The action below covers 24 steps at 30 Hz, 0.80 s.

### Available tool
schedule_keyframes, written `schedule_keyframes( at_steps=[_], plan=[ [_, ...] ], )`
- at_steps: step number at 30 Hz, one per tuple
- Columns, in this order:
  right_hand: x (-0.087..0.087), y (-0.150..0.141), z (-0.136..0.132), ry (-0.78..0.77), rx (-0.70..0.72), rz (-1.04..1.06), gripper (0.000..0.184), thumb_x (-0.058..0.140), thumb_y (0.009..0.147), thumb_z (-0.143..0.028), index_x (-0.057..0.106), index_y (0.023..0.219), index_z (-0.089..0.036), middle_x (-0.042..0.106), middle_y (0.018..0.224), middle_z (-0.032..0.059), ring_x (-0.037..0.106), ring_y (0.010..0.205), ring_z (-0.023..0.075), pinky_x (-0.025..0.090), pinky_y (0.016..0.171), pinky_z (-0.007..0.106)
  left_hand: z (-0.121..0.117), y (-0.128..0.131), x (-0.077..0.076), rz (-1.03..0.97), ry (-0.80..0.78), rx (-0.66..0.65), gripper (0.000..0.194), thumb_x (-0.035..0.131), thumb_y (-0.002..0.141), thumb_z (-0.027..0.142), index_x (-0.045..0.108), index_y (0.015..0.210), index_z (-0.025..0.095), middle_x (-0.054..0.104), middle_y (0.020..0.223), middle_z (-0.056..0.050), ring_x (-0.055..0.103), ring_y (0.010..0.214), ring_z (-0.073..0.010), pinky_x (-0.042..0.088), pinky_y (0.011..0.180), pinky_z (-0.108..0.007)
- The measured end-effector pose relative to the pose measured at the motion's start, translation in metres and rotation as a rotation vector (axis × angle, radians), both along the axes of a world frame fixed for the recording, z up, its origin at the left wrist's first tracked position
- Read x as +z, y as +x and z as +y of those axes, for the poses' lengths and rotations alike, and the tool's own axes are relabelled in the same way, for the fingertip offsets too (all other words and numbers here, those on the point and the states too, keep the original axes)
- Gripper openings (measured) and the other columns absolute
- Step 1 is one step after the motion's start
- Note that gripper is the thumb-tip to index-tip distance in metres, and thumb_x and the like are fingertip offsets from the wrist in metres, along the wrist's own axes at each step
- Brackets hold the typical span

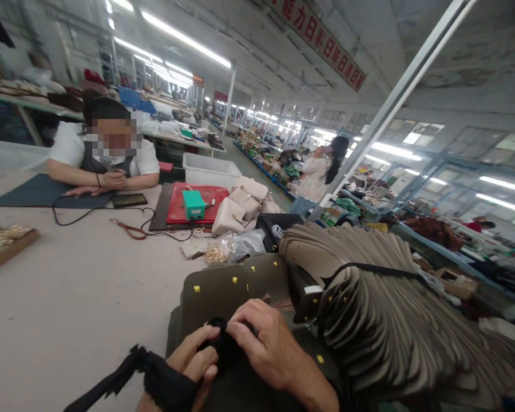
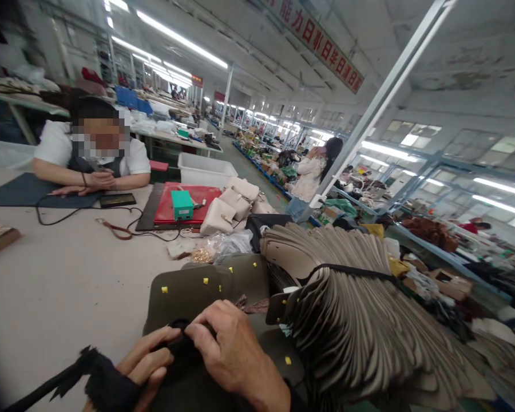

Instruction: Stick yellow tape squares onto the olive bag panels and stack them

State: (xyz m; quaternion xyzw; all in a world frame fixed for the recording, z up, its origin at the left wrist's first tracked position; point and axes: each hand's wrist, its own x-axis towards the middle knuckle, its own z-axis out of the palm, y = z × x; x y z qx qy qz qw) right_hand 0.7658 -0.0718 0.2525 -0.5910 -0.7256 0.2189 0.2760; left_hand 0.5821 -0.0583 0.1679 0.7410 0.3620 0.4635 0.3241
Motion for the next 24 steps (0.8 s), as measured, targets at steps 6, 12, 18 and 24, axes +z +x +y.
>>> schedule_keyframes(
  at_steps=[6, 12, 18, 24],
  plan=[
    [-0.010, -0.010, 0.014, -0.334, 0.179, 0.189, 0.047, 0.042, 0.097, -0.045, 0.050, 0.061, -0.015, 0.042, 0.060, -0.0040, 0.038, 0.056, 0.0081, 0.027, 0.054, 0.023, 0.001, 0.005, 0.004, 0.120, 0.160, -0.055, 0.038, 0.035, 0.097, 0.042, 0.067, 0.088, 0.021, 0.045, 0.147, -0.007, 0.055, 0.122, -0.0211, 0.040, 0.108, -0.028],
    [-0.028, -0.027, 0.023, -0.458, -0.040, 0.845, 0.046, 0.065, 0.079, -0.057, 0.058, 0.067, -0.013, 0.045, 0.060, -0.0033, 0.037, 0.055, 0.0080, 0.028, 0.052, 0.021, -0.002, 0.005, 0.001, 0.010, 0.020, -0.066, 0.047, 0.034, 0.094, 0.053, 0.071, 0.090, 0.023, 0.034, 0.154, -0.005, 0.047, 0.129, -0.0282, 0.037, 0.111, -0.040],
    [-0.034, -0.026, 0.020, -0.444, -0.192, 1.355, 0.038, 0.072, 0.076, -0.051, 0.060, 0.073, -0.015, 0.054, 0.058, -0.0024, 0.050, 0.051, 0.0100, 0.044, 0.059, 0.025, -0.005, -0.002, -0.011, -0.265, -0.249, -0.082, 0.052, 0.038, 0.092, 0.061, 0.075, 0.083, 0.026, 0.058, 0.133, -0.009, 0.052, 0.122, -0.0297, 0.037, 0.110, -0.046],
    [-0.034, -0.042, 0.024, -0.382, -0.225, 1.527, 0.039, 0.075, 0.075, -0.047, 0.049, 0.067, -0.018, 0.040, 0.048, -0.0095, 0.037, 0.041, 0.0049, 0.044, 0.053, 0.022, -0.006, -0.012, 0.000, -0.678, -0.726, -0.108, 0.045, 0.053, 0.086, 0.059, 0.068, 0.065, 0.021, 0.071, 0.100, -0.010, 0.053, 0.118, -0.0292, 0.043, 0.104, -0.042]
  ],
)
